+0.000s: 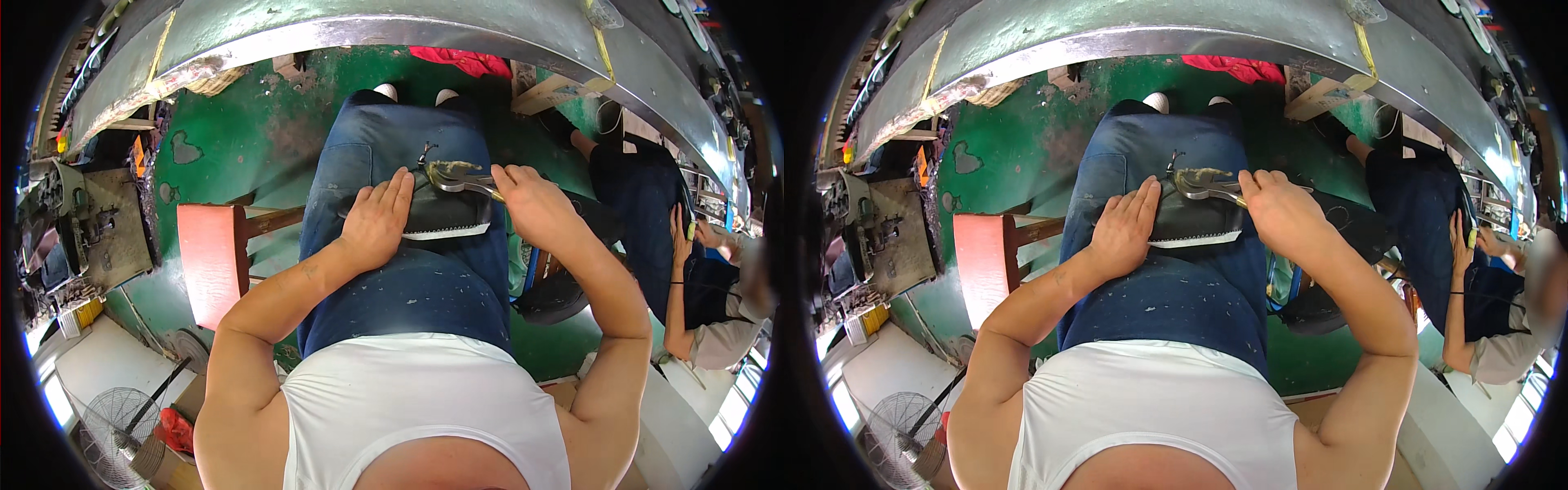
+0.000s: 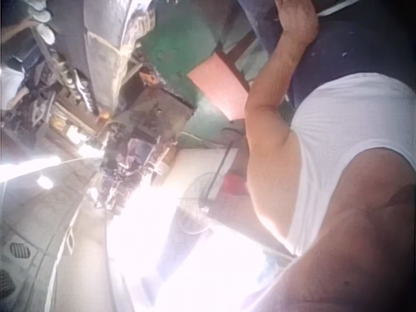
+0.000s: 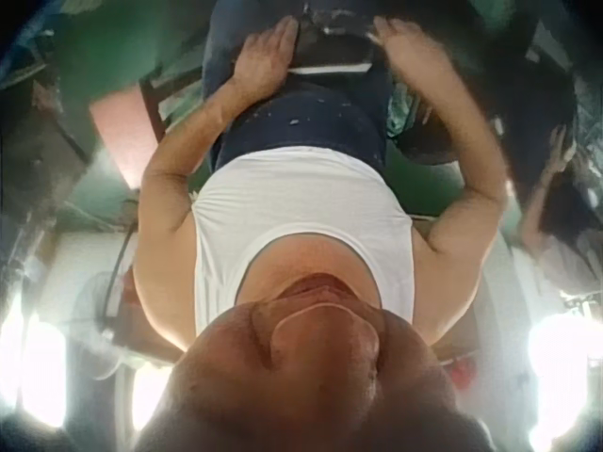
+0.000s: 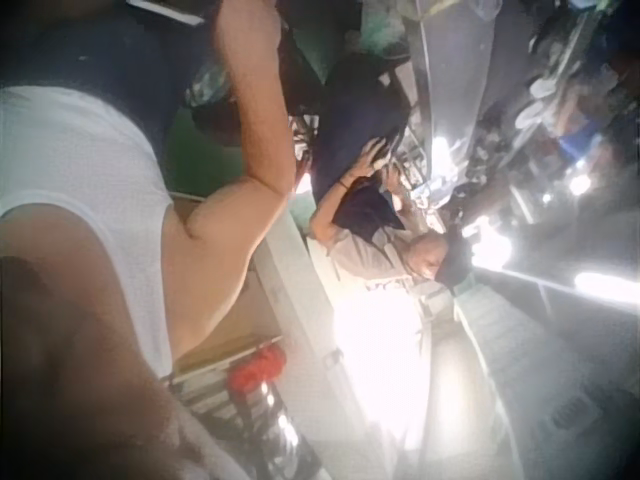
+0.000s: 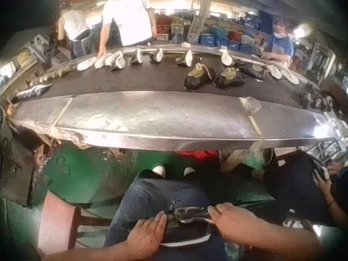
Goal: Using specialized pliers to pull and stretch the material over a shoe last and secure it.
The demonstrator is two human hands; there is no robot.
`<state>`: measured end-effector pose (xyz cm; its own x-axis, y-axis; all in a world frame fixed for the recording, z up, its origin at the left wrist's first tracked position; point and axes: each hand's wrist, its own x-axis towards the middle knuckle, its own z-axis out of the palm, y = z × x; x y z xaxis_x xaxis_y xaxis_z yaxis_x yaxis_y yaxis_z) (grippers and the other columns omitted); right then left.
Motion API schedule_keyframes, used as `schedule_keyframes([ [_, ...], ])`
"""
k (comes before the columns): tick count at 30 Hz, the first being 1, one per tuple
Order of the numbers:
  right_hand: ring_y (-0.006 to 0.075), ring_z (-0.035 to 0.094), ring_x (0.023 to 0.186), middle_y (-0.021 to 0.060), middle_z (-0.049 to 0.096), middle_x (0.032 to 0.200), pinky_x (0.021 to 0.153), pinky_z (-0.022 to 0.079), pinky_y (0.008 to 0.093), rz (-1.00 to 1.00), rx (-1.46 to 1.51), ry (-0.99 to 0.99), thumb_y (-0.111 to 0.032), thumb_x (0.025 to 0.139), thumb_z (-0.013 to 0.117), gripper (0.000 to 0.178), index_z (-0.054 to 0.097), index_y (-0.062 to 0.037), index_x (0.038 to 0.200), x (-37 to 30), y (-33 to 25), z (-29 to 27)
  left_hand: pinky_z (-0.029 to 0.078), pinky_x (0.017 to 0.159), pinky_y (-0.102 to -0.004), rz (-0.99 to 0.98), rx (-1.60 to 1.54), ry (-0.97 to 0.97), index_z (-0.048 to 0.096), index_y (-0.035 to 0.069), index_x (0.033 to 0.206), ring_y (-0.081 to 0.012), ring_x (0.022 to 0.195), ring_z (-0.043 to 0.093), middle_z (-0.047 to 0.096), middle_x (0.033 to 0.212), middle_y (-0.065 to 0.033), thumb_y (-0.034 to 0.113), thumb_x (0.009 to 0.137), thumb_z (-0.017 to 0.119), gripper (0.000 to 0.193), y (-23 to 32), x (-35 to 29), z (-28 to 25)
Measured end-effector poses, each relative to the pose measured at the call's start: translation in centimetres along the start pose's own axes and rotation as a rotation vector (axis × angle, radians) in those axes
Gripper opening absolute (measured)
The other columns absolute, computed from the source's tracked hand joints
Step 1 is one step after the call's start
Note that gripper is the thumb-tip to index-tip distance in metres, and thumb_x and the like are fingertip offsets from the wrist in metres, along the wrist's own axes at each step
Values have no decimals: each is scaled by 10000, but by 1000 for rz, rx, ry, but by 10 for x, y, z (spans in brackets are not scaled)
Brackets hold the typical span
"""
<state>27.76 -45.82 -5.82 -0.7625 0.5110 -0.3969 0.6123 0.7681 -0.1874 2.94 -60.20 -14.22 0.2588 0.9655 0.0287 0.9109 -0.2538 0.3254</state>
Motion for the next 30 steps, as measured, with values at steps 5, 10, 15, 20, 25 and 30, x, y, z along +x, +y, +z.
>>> schedule_keyframes([
  [5,318,647,889,145,663,991,769,556,383,-94,-235,32,-67,835,597,325,598,59,1134,18,-9,-14,423,984,-441,-5,14,10,372,-110,1421,-353,1246,541,447,1471,-267,42,713,631,769,0,-3,1],
  [10,251,673,767,105,690,915,693,557,371,-92,86,-86,-121,909,585,110,626,-25,946,31,24,5,438,990,-470,-31,-11,31,387,-93,1419,-356,1246,542,451,1462,-259,46,702,645,775,-2,-4,-2],
  [15,166,672,848,75,672,1027,656,563,314,525,1684,78,-175,986,586,208,612,-18,1120,34,40,40,462,989,-450,-20,-15,10,386,-82,1426,-370,1251,542,461,1452,-254,72,703,686,797,-6,0,3],
  [20,149,647,896,87,662,1129,672,554,296,416,1463,119,-166,980,571,303,579,20,1220,-9,12,25,457,1028,-367,-312,-538,-274,401,-68,1447,-394,1209,578,563,1338,-285,224,725,817,883,-31,39,-32],
  [25,211,661,1004,159,662,1139,763,545,343,335,901,-143,-154,945,623,412,551,-10,1325,-32,-10,26,439,1030,-306,-547,-1425,-193,415,-33,1467,-197,1140,597,638,1278,-143,103,771,816,815,-33,26,43],
  [30,405,582,1133,245,588,1232,988,472,439,-20,463,114,-56,896,614,507,475,51,1372,-22,-25,62,213,1215,-347,-494,-1275,-226,205,-3,1562,-322,1494,255,181,1633,-222,167,749,821,1035,-26,8,58],
])
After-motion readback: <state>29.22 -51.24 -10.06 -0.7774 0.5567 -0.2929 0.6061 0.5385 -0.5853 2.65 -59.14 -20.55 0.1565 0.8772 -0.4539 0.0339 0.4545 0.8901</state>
